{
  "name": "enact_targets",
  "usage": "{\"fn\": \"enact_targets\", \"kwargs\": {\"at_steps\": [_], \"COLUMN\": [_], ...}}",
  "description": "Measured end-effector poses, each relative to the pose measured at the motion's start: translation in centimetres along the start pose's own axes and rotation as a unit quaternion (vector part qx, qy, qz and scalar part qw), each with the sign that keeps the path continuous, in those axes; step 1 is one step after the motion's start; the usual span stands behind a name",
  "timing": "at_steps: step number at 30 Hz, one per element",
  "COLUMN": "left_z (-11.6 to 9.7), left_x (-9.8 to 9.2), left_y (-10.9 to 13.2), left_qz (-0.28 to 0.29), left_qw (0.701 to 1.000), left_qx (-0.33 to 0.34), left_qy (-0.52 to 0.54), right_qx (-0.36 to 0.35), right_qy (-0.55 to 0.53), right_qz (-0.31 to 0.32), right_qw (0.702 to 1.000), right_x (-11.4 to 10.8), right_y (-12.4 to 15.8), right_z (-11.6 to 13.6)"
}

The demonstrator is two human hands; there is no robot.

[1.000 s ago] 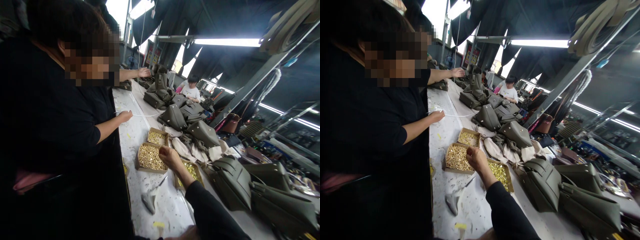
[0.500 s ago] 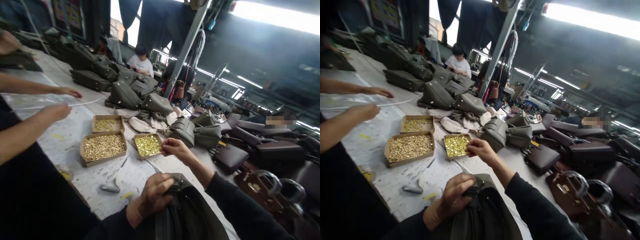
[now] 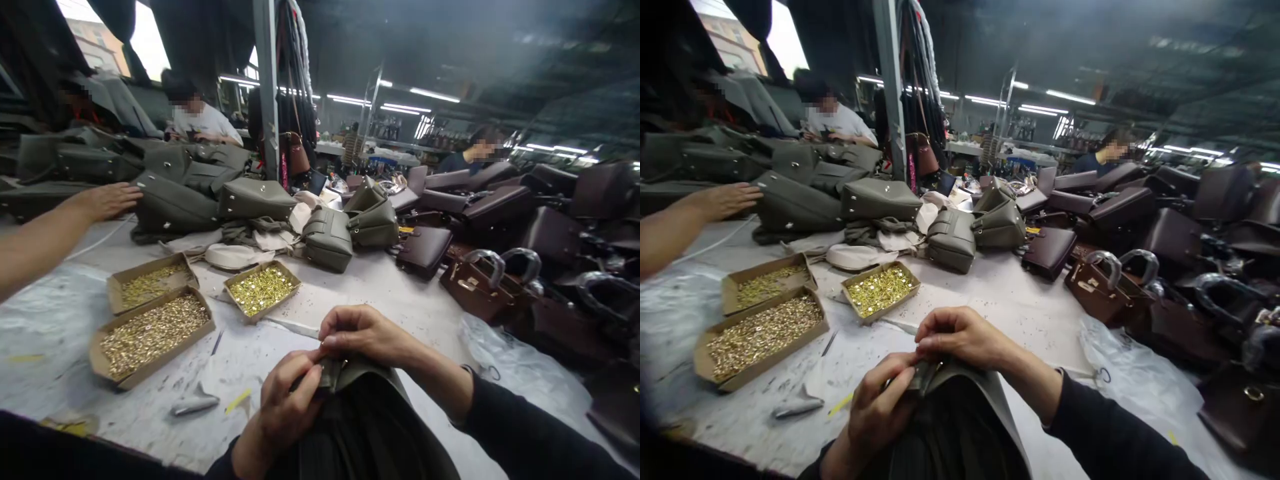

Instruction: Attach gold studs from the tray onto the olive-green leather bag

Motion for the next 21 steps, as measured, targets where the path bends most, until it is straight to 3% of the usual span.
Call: {"fn": "enact_targets", "kwargs": {"at_steps": [5,10,21], "left_z": [-1.0,-1.5,-2.1], "left_x": [-0.3,-0.6,-0.8], "left_y": [0.0,-0.2,-0.7], "left_qz": [0.013,-0.004,-0.004], "left_qw": [1.000,0.998,0.996], "left_qx": [-0.006,-0.016,-0.019], "left_qy": [-0.026,-0.068,-0.087], "right_qx": [-0.039,-0.127,-0.132], "right_qy": [0.097,0.262,0.358], "right_qz": [0.047,0.055,0.033], "right_qw": [0.993,0.955,0.924], "right_x": [0.4,0.8,1.0], "right_y": [0.9,1.4,1.8], "right_z": [0.8,1.7,1.7]}}
Point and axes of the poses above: each hand's wrist, its own y-axis away from the middle knuckle, its own x-axis out of the palm, z = x × y, the point moved 3 cm from there along -y, towards the middle knuckle, and after that the axes turned 5 degrees about x, right-handed, at the moved point
